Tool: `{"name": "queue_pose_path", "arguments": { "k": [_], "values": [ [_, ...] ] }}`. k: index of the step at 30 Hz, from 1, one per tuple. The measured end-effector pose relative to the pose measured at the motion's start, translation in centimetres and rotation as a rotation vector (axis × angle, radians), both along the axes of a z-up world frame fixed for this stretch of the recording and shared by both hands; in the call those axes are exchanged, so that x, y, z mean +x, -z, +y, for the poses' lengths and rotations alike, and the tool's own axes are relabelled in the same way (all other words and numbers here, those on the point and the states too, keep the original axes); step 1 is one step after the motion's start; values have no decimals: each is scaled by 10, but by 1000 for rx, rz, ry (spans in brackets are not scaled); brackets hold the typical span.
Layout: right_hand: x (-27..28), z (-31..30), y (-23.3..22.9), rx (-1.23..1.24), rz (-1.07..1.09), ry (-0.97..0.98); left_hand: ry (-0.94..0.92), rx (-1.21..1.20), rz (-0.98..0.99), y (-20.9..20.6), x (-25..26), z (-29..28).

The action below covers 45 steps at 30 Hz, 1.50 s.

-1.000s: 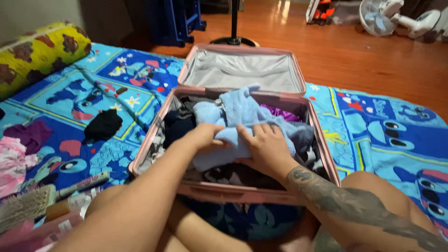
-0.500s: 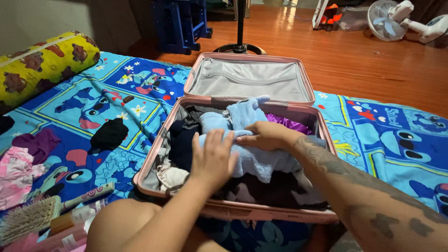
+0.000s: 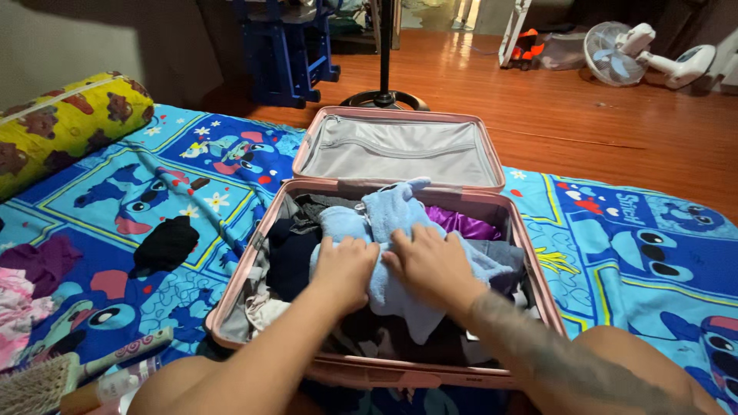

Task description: The person folds and places various clothing items into a pink suitcase. They handle denim shorts, a dark brown shirt, a dark patterned top, and a light blue towel, arranging them inside the suitcase.

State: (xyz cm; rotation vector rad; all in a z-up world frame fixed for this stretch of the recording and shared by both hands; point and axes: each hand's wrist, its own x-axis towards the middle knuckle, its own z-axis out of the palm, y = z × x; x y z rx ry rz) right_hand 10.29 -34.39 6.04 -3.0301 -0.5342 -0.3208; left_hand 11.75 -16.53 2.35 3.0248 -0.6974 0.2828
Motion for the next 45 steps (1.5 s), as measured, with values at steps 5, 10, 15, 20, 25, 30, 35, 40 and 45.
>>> {"name": "queue_pose_path", "arguments": {
  "k": [5, 10, 15, 20, 25, 30, 35, 40, 45],
  "values": [
    [-33, 2, 2, -7, -533, -290, -65, 26, 299, -28, 32, 7],
    [-17, -4, -7, -218, -353, -183, -81, -2, 341, -37, 33, 7],
    [26, -7, -23, -202, 79, -155, -103, 61, 224, -43, 4, 3],
    [51, -9, -31, -127, 152, -203, -37, 69, -262, -26, -18, -15],
    [46, -7, -25, -168, 147, -153, -138, -53, -188, -1, -6, -17],
    [4, 9, 9, -280, -474, -63, -174, -34, -22, -2, 20, -21],
    [-9, 12, 30, -329, -713, -51, -131, -11, 208, -27, 48, -15],
    [44, 2, 8, -297, -268, -155, -202, -62, 178, -35, 46, -10],
    [72, 5, -19, -217, -102, -211, -420, -586, -370, 7, -8, -26]
  ]
}}
